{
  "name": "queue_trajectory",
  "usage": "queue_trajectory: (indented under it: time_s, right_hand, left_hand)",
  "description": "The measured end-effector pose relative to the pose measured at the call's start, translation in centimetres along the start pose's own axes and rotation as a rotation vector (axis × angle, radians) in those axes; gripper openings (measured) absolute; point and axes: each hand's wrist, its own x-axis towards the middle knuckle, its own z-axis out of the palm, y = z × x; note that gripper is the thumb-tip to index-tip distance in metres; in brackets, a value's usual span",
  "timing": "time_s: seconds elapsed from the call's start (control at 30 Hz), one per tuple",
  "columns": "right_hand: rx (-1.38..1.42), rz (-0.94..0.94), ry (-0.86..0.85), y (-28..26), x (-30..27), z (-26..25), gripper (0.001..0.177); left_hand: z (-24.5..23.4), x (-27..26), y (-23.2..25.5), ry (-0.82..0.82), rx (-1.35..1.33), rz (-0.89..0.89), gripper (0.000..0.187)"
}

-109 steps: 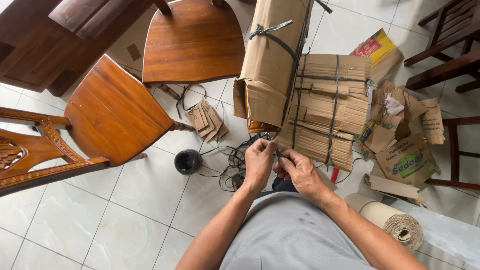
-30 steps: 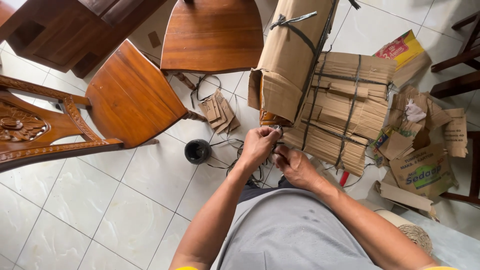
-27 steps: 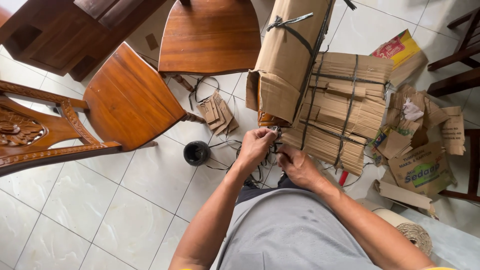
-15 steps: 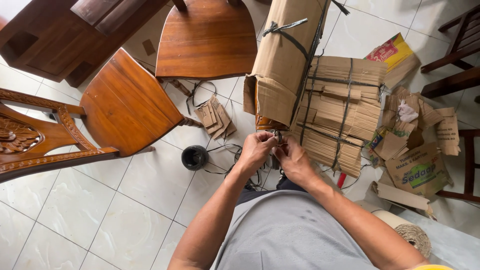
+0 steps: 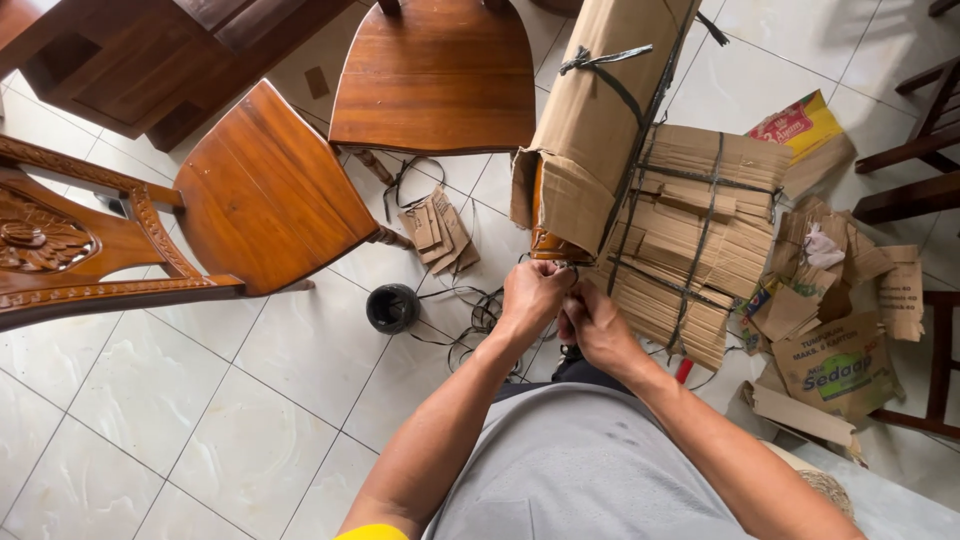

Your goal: Wrapping wooden chair legs with cardboard and securing them with plastic straps.

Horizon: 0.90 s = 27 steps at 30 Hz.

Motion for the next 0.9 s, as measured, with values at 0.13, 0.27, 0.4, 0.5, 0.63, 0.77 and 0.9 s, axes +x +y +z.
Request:
queue_trajectory:
  time_s: [0.13, 0.27, 0.4, 0.5, 0.63, 0.77, 0.9]
  right_hand:
    - [0.055, -0.002, 0.037, 2.1, 0.9, -0.6, 0.014]
    - [-0.084, -0.062, 0.133, 1.2, 1.1, -1.0, 0.009]
    - [-0.077, -0.027, 0.177, 2.1, 1.5, -0.9, 0.011]
    - [-0.127, -0.059, 0.234, 2.0, 1.3, -1.2, 0.012]
    - [-0.243, -0.143, 0.361, 1.5, 0.1, -1.7, 0.016]
    - [-0.476, -0.476, 0.453, 0.8, -0.4, -1.0, 0.019]
    - [-0.504, -0.422, 0.425, -1.7, -0.5, -0.5, 0.015]
  left_hand:
    - [-0.1, 0.5, -0.4, 0.005, 0.025, -0.016, 0.023]
    - [-0.6, 0.1, -0.1, -0.025, 0.059, -0.014, 0.022]
    - [-0.7, 0.2, -0.7, -0.046, 0.073, -0.004, 0.023]
    - [-1.1, -1.4, 0.7, 0.004, 0.029, 0.009, 0.021]
    - [-0.5, -2.4, 1.0, 0.083, -0.051, 0.023, 0.022]
    - [0.5, -2.9, 0.2, 0.186, -0.243, 0.056, 0.019]
    - [0.5, -4.0, 0.5, 0.223, -0.337, 0.152, 0.02]
